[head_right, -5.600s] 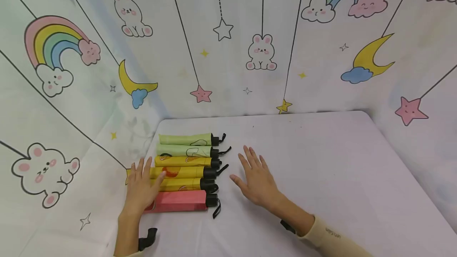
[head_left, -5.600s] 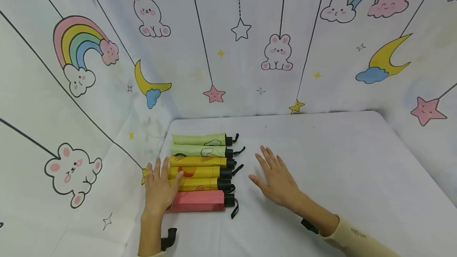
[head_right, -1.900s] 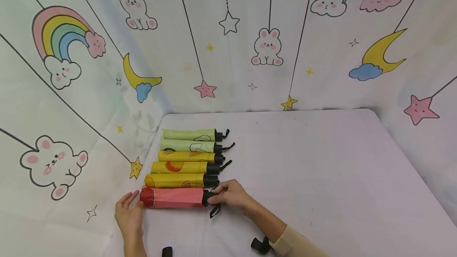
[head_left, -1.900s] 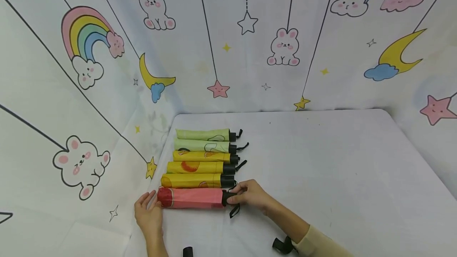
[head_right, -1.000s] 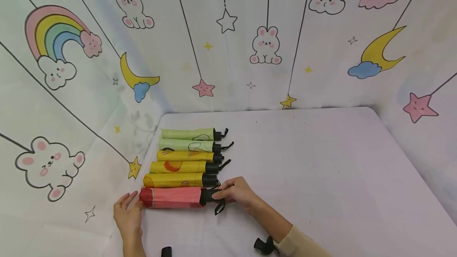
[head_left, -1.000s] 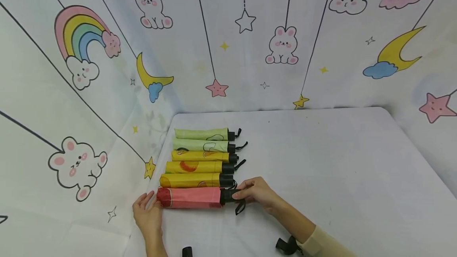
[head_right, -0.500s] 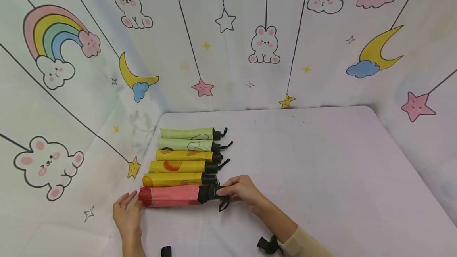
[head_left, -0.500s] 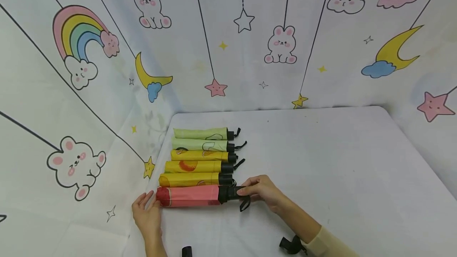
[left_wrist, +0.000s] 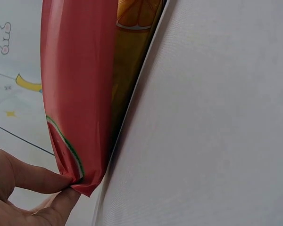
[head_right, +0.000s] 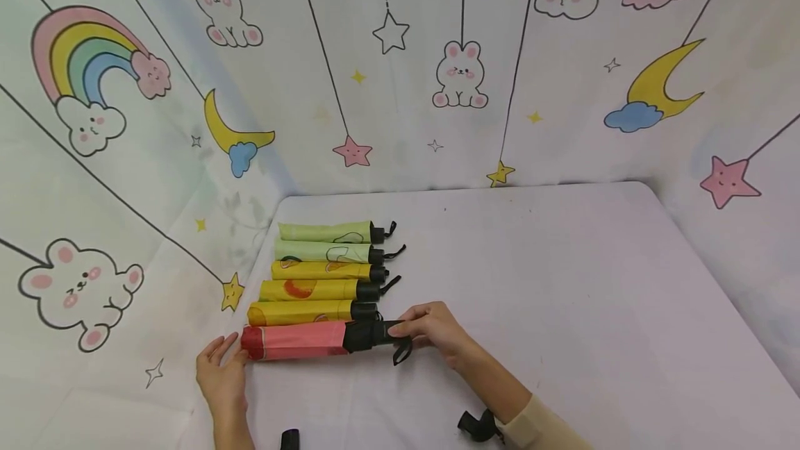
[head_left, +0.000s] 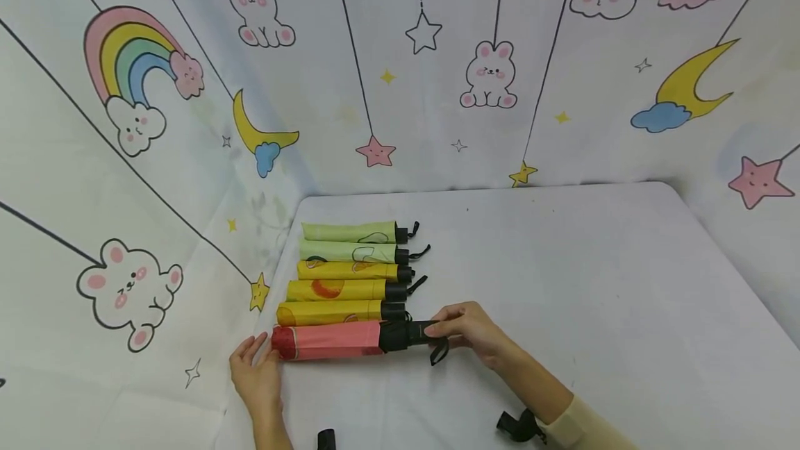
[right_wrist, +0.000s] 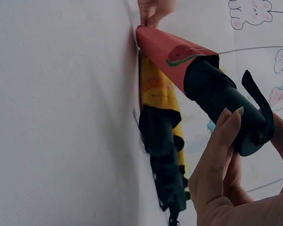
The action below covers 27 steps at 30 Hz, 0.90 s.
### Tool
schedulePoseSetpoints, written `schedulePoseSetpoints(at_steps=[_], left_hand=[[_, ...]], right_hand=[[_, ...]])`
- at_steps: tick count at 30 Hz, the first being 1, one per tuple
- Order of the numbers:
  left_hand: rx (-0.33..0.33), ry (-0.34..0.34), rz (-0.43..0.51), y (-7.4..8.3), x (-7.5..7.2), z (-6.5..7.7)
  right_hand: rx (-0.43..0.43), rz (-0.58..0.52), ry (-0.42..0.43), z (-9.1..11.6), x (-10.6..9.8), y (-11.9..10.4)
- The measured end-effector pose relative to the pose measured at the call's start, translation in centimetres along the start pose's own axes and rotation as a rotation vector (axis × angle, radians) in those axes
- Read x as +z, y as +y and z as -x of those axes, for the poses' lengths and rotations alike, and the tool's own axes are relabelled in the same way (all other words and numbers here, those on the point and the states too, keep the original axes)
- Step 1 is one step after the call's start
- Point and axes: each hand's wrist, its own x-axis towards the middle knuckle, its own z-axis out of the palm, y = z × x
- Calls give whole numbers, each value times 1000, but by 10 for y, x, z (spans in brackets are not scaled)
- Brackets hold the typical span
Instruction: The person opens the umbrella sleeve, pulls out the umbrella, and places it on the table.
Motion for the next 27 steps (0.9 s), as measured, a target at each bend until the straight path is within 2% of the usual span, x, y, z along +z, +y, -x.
schedulePoseSetpoints(at_steps=[27], left_hand=[[-14,2,-9,3,1,-1]], right_hand=[[-71,-17,-53,15,-22,-4]])
